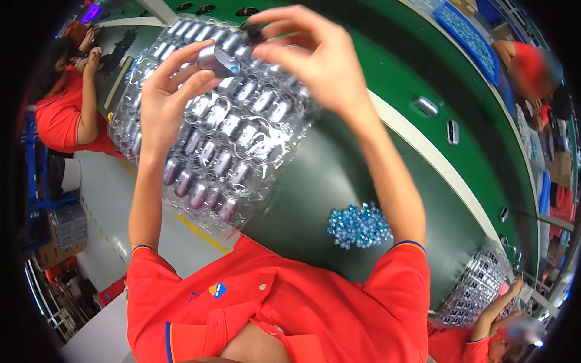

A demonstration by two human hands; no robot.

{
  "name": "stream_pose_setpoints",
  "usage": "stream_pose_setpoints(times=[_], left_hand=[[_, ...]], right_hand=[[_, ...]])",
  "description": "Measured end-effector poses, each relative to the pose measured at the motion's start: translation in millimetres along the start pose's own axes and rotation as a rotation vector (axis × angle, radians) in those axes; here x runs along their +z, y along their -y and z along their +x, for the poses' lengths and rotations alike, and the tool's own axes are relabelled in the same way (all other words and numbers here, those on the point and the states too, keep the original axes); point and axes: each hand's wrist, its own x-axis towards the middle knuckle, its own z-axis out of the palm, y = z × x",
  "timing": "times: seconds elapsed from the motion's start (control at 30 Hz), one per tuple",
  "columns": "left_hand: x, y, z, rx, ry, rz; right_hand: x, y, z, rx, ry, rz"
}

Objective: Picking small blue electronic components and inserting them into silver cylindrical housings on an assembly line.

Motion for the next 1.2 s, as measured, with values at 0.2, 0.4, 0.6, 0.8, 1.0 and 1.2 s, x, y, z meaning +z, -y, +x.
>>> stream_pose_setpoints(times=[0.2,0.4,0.6,0.8,1.0,1.2], left_hand=[[25,-7,2,0.018,0.084,-0.089],[31,-11,2,0.005,0.112,-0.048],[31,-13,0,-0.073,0.162,-0.058],[42,-17,-4,-0.054,0.218,-0.055],[42,6,-6,0.17,0.239,0.043],[51,2,5,0.158,0.279,0.056]], right_hand=[[10,7,-37,-0.118,-0.129,-0.064],[10,13,-49,-0.194,-0.187,-0.242],[11,10,-56,-0.136,-0.179,-0.078],[-5,3,-55,0.13,0.015,0.452],[-4,3,-66,0.28,0.304,0.703],[4,-6,-68,0.243,0.185,0.616]])
